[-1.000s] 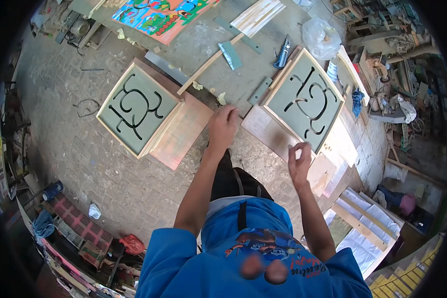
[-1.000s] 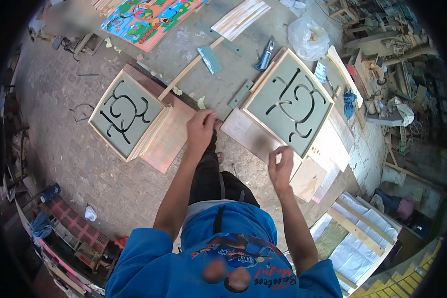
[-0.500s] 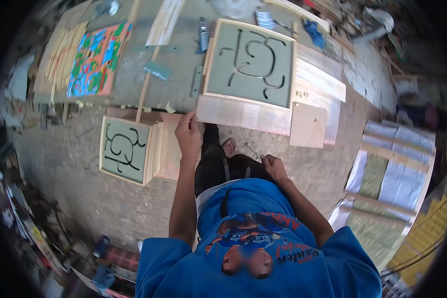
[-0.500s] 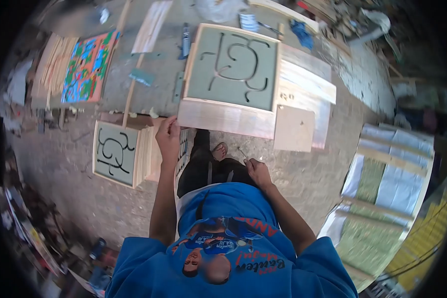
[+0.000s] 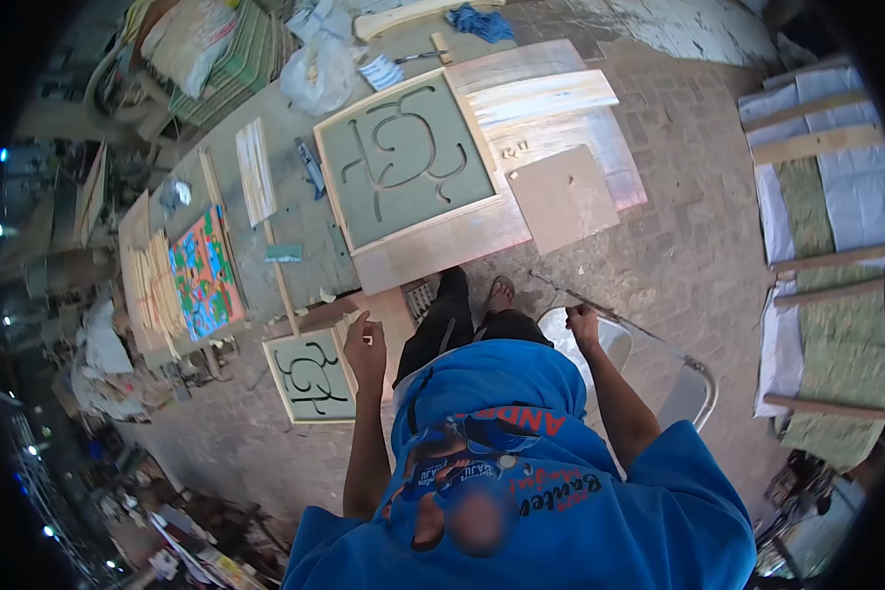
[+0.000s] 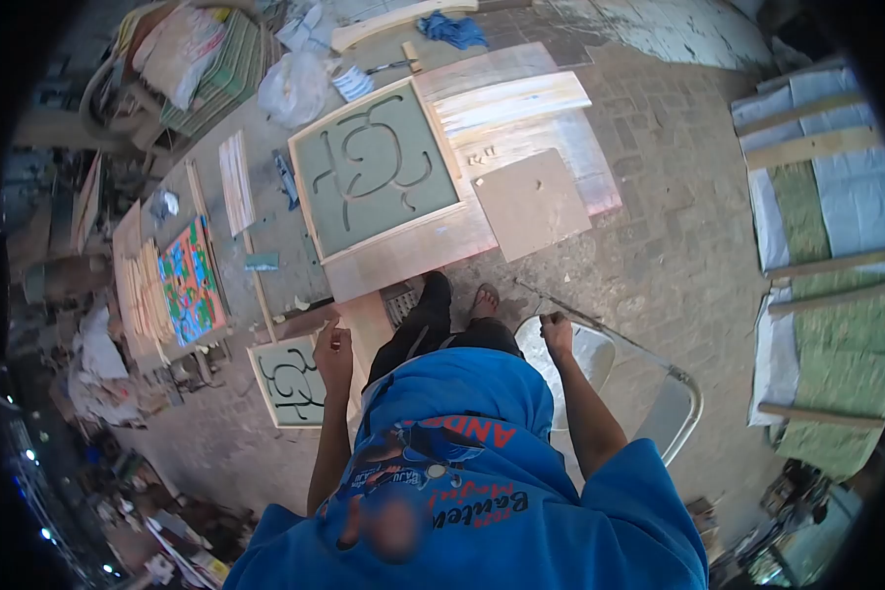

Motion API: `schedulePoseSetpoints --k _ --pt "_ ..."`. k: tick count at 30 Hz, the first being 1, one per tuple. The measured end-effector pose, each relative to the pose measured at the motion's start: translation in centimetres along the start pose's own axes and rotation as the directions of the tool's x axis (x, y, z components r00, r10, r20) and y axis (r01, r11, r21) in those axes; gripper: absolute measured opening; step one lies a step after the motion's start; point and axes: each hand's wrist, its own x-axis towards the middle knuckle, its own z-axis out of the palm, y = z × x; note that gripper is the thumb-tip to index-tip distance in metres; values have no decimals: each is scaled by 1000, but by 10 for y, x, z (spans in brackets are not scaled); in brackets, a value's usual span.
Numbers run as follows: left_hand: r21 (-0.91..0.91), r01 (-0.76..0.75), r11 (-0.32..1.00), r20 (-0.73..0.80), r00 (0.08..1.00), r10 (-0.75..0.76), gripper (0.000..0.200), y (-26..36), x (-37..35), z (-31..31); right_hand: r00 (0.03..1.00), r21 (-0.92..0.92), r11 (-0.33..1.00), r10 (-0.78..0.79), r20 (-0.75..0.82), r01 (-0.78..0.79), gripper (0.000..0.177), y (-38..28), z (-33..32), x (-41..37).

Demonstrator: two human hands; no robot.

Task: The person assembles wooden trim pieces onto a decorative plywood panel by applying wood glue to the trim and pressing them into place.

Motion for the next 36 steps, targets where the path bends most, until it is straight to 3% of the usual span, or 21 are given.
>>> schedulePoseSetpoints --k 1,2,3,4,5,6,8,9,11,17,21,23,36 --pt "5 -144 990 -29 989 144 29 -1 6 -1 1000 28 999 -20 -3 20 36 -13 1 -6" --pt "24 -162 986 -7 987 163 29 6 17 -2 996 121 991 -72 56 65 35 -29 2 -12" --pt "102 -276 956 40 961 274 30 19 32 -1 985 173 981 -107 132 83 32 -53 3 -20" --pt "173 -391 904 96 920 379 30 34 48 0 965 128 979 -182 189 159 30 -66 10 -21" --pt "190 -414 890 126 910 396 30 49 63 3 904 171 928 -364 223 331 28 -94 11 -32" --pt "190 -505 842 153 862 483 32 67 79 11 877 154 914 -404 258 376 25 -122 14 -43" --pt "189 -617 764 211 785 582 33 103 104 26 840 283 875 -466 276 393 21 -174 24 -64" --pt "147 -652 744 269 750 604 35 120 116 33 832 343 883 -435 343 320 19 -204 23 -72" --pt "106 -699 708 356 691 629 37 143 132 45 771 388 773 -603 206 502 19 -227 45 -71" --pt "87 -821 565 562 509 652 49 155 170 69 879 337 838 -473 59 429 18 -268 76 -55" --pt "101 -812 575 602 510 614 52 156 179 73 930 339 874 -366 -13 349 14 -274 82 -50" --pt "105 -861 498 583 459 670 50 155 183 76 931 348 869 -362 -40 353 13 -273 84 -48" --pt "72 -836 544 602 472 644 51 147 192 80 940 351 876 -338 -45 332 14 -272 87 -41"
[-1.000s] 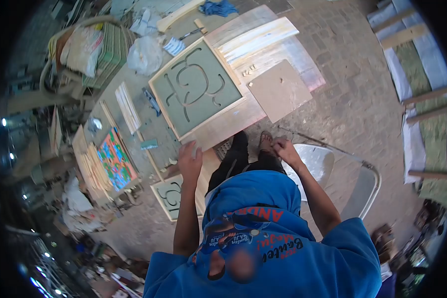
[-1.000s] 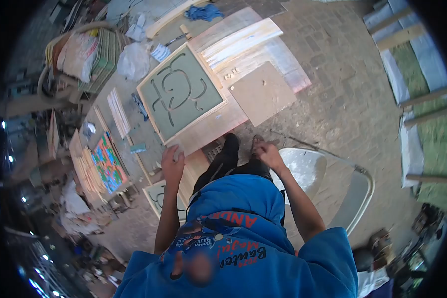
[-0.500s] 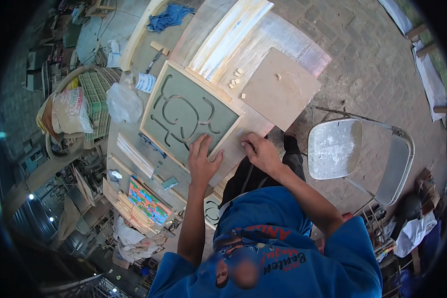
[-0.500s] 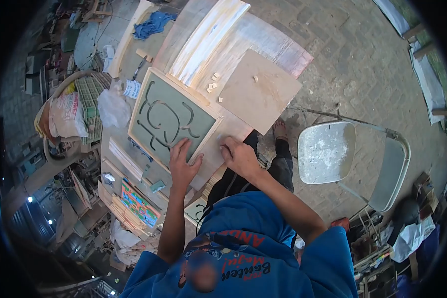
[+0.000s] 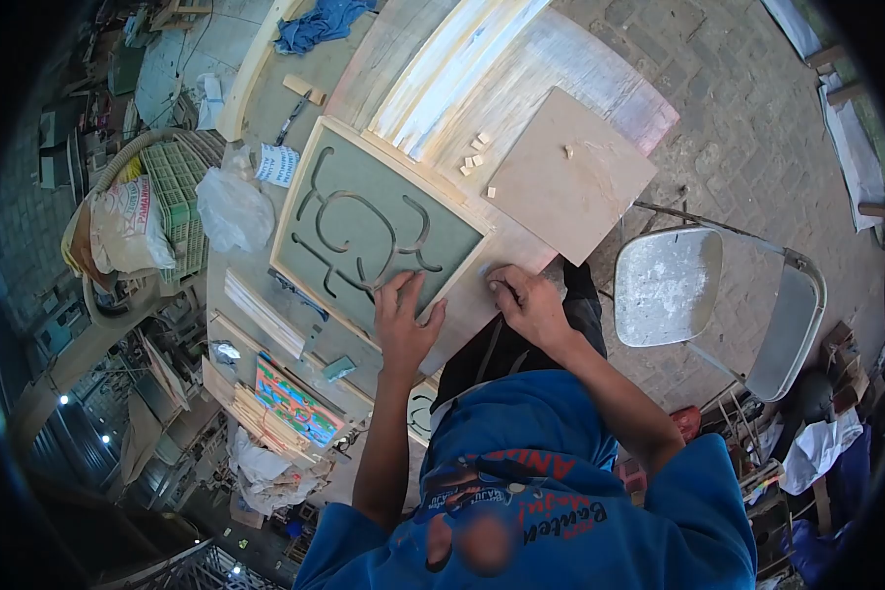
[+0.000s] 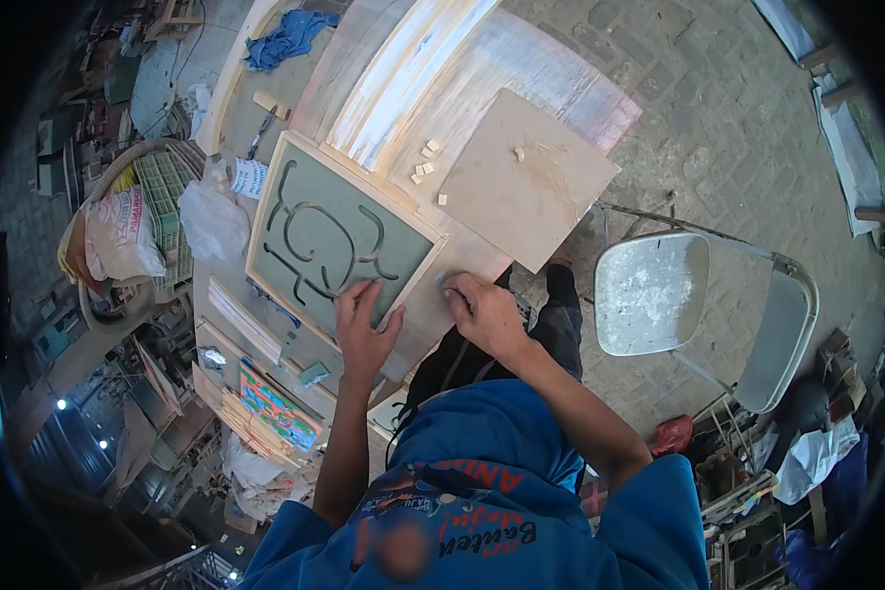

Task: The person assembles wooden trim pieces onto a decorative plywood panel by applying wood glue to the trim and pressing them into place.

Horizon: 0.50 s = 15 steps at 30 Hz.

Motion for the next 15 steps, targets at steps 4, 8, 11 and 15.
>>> schedulePoseSetpoints --k 4,8,11,15 --pt "22 10 1000 2 1000 -10 50 1 0 1 1000 -2 1000 -7 1 7 14 0 -1 0" --pt "40 23 999 1 1000 -23 50 3 -2 2 999 64 997 -30 -36 33 21 -1 -1 -2" --pt "44 34 998 9 999 -34 51 4 -1 2 996 212 976 68 -59 -54 34 -13 -5 -1" --pt "37 29 999 5 1000 -30 51 2 -2 4 995 221 975 47 -92 -26 43 -19 -7 5"
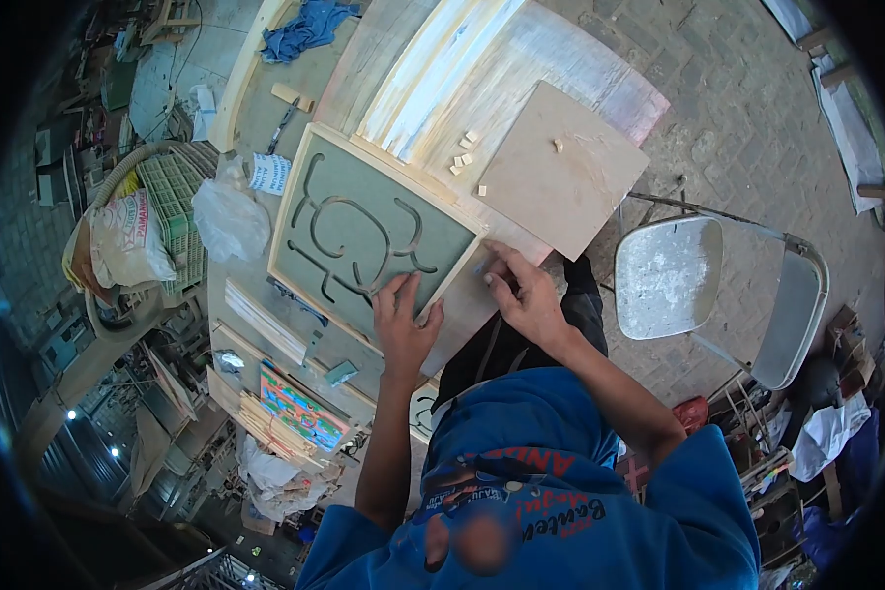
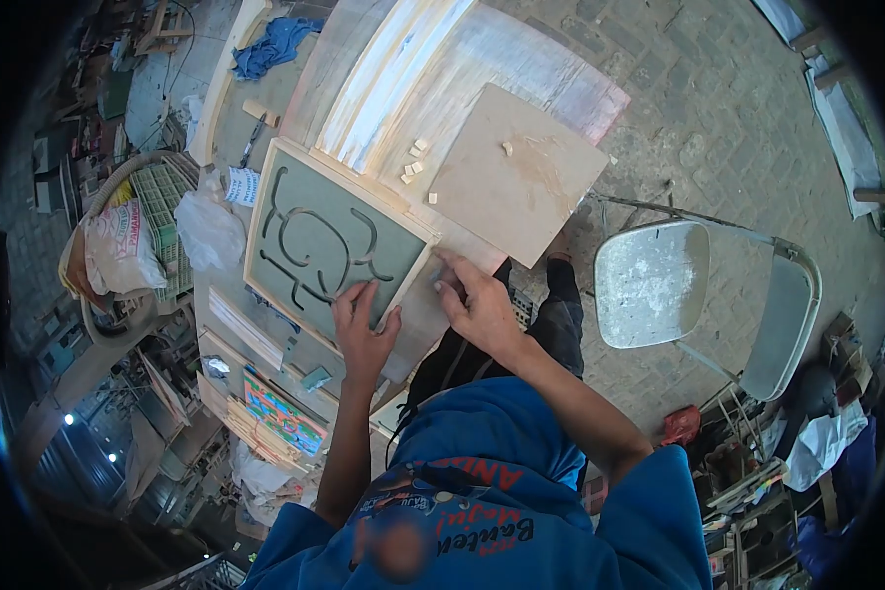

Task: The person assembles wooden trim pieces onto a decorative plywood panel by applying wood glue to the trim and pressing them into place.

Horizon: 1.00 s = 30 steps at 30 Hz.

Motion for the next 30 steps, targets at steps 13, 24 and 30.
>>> schedulePoseSetpoints --k 13,24,30 --pt "-14 -16 1000 5 1000 16 56 -2 1 0 996 181 980 83 -30 -76 58 13 14 -11" --pt "-81 -41 996 40 998 44 56 -6 6 -7 989 278 951 114 97 -137 86 15 27 -14" --pt "-71 -50 996 39 998 53 56 -8 6 -6 997 234 970 58 55 -69 87 19 31 -14"
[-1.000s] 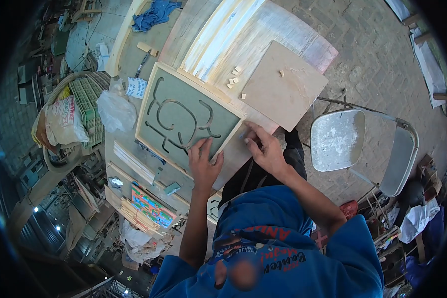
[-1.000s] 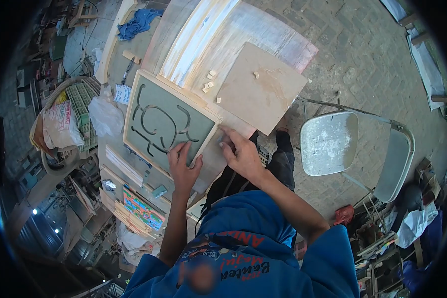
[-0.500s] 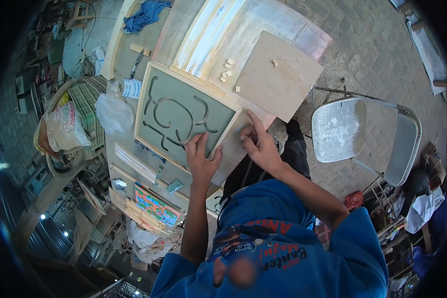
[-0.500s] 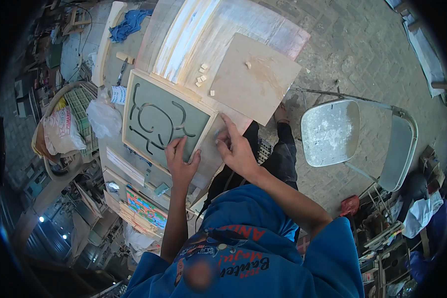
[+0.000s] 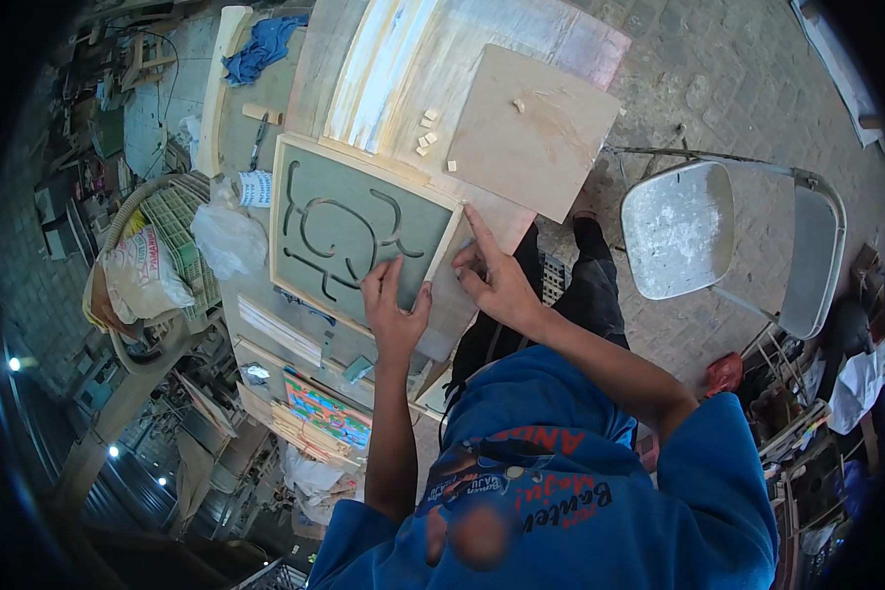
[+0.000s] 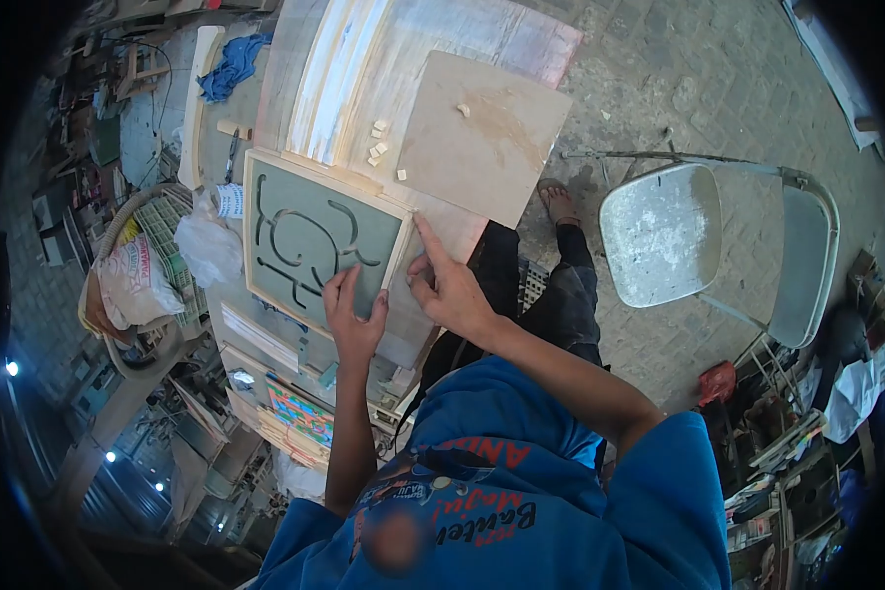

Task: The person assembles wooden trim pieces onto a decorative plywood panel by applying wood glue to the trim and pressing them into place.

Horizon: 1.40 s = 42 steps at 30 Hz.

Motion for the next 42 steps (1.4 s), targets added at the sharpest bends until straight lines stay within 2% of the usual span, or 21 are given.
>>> schedulePoseSetpoints --k 15,18,21,23,27,30,33,34,35,36,37,38,39,40,42 --pt "-18 11 1000 -6 1000 -11 57 -2 -1 1 999 -59 998 -21 42 24 80 2 3 -10" --pt "-13 6 1000 -8 1000 -6 57 -1 -1 1 998 -67 998 14 55 -10 77 2 5 -14" --pt "-16 0 1000 -18 1000 0 57 -3 -1 2 995 -85 996 8 100 1 66 7 4 -17" --pt "-10 -5 1000 -15 1000 5 55 -4 -2 2 994 -79 997 17 105 -9 53 11 5 -21" --pt "-46 -7 999 -60 998 4 52 -5 2 -1 986 -174 985 38 164 -10 45 7 -9 -30" --pt "-159 55 986 -78 995 -68 43 -3 2 -6 986 -159 987 46 160 -20 39 5 -20 -38" --pt "-240 127 963 -207 962 -178 33 -1 -10 -16 948 174 937 277 159 -303 29 -4 -33 -45" --pt "-242 161 957 -292 928 -230 29 0 -17 -21 943 149 941 276 188 -305 29 -4 -38 -49" --pt "-245 199 949 -376 883 -282 26 2 -27 -26 910 374 831 393 132 -413 26 -1 -44 -55" --pt "-248 221 943 -404 861 -308 26 -2 -41 -26 851 577 667 515 101 -472 22 -1 -47 -58" --pt "-395 321 861 -422 769 -480 24 -6 -58 -22 850 545 680 511 127 -490 22 -4 -48 -60" --pt "-540 389 747 -411 653 -637 23 -9 -77 -19 802 619 603 593 74 -503 20 -7 -48 -62" --pt "-553 397 733 -434 614 -660 23 -6 -92 -21 740 686 526 672 28 -503 18 -11 -50 -62" --pt "-593 434 679 -428 544 -722 22 -1 -109 -22 741 646 544 670 49 -535 18 -8 -54 -60" --pt "-653 464 599 -440 412 -798 20 14 -145 -19 605 644 387 782 149 -660 17 5 -66 -52"
